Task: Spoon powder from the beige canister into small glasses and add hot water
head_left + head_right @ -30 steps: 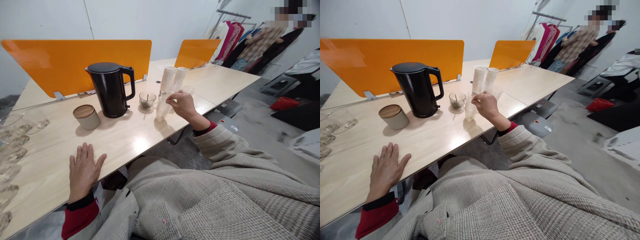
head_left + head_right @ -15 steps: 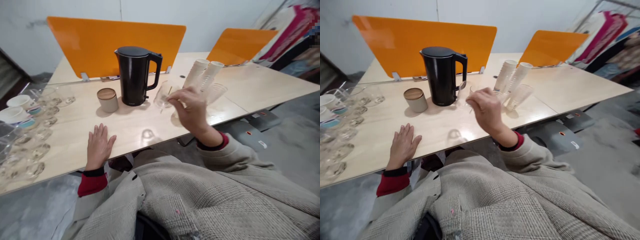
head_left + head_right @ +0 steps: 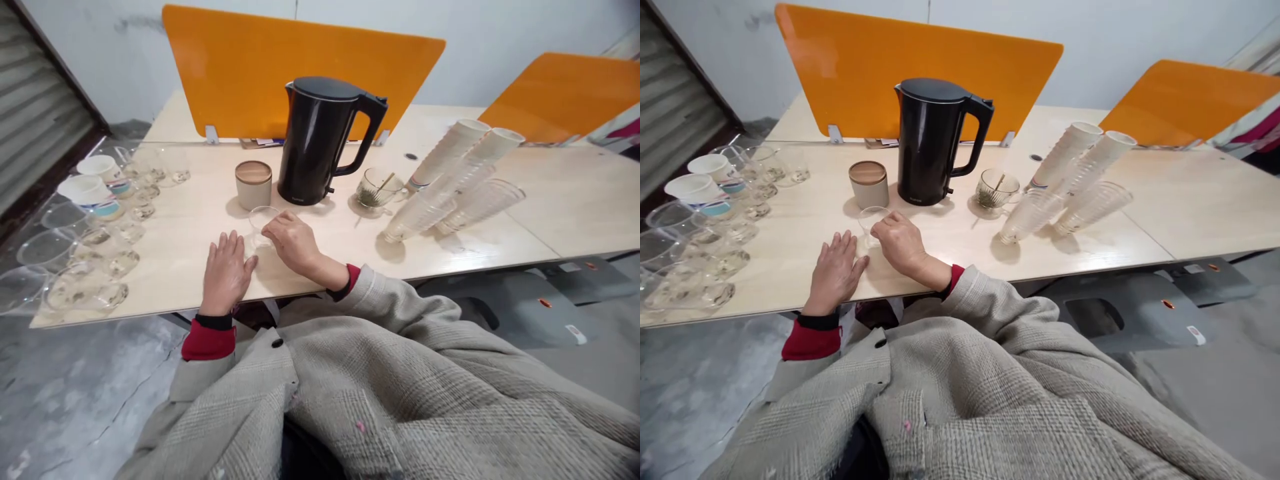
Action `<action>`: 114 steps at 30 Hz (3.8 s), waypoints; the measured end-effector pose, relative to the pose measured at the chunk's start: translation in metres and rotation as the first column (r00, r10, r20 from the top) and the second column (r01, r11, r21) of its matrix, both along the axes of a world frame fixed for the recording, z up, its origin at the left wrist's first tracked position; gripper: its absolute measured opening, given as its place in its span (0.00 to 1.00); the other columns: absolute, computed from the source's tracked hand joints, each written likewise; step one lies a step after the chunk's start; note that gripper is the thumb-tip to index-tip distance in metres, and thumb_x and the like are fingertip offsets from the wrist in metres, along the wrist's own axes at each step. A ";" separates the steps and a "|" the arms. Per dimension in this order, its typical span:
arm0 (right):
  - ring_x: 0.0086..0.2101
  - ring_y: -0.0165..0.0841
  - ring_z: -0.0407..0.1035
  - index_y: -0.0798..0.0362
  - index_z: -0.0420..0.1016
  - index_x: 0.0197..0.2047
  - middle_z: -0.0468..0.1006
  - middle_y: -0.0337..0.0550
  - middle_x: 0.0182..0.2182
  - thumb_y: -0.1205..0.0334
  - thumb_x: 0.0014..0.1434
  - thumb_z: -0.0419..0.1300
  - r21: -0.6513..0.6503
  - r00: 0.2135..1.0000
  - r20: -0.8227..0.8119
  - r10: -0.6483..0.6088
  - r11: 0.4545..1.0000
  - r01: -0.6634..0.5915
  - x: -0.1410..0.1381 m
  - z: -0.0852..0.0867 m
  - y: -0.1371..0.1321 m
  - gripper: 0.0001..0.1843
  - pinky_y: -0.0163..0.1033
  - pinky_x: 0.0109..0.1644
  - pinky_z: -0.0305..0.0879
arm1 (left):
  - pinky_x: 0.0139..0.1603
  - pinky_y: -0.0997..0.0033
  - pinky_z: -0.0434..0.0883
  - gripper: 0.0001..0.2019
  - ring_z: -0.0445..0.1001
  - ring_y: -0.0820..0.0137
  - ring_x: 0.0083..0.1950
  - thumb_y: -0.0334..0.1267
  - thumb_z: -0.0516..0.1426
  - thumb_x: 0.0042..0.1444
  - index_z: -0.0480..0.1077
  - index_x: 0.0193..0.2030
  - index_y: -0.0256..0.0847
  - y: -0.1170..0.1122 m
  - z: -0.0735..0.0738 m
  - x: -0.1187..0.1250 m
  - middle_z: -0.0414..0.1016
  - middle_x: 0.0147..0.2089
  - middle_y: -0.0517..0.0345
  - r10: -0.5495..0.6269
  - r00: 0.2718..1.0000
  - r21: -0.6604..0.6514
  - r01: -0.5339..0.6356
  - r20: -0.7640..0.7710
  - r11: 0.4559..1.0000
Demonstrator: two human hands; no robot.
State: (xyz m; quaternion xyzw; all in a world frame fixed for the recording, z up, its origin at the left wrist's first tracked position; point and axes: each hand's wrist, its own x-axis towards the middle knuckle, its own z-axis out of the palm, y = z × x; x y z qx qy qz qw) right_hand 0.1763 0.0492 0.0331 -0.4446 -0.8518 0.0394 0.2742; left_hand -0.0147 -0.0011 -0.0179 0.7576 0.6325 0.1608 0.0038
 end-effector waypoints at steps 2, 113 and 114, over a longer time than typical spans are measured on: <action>0.48 0.42 0.72 0.50 0.85 0.42 0.86 0.48 0.42 0.63 0.76 0.56 -0.007 0.999 0.046 -0.019 1.000 0.020 -0.007 0.000 0.001 0.16 0.45 0.54 0.71 | 0.82 0.34 0.54 0.31 0.56 0.41 0.83 0.45 0.48 0.73 0.65 0.75 0.26 -0.001 0.001 0.001 0.60 0.81 0.33 0.001 1.000 -0.003 -0.001 -0.001 1.000; 0.63 0.58 0.69 0.59 0.74 0.67 0.74 0.67 0.65 0.42 0.62 0.68 -0.151 0.891 -0.043 -0.451 0.885 0.441 0.111 -0.048 -0.015 0.38 0.61 0.70 0.67 | 0.64 0.44 0.78 0.49 0.81 0.45 0.65 0.55 0.76 0.43 0.64 0.69 0.46 -0.034 0.015 0.022 0.80 0.66 0.44 -0.072 0.829 0.099 0.020 0.554 0.995; 0.63 0.59 0.68 0.58 0.74 0.67 0.73 0.66 0.66 0.42 0.62 0.69 -0.152 0.893 -0.054 -0.447 0.887 0.435 0.111 -0.048 -0.015 0.39 0.62 0.70 0.67 | 0.64 0.44 0.78 0.49 0.81 0.44 0.65 0.56 0.76 0.43 0.64 0.69 0.46 -0.034 0.015 0.022 0.80 0.66 0.43 -0.069 0.831 0.097 0.018 0.552 0.995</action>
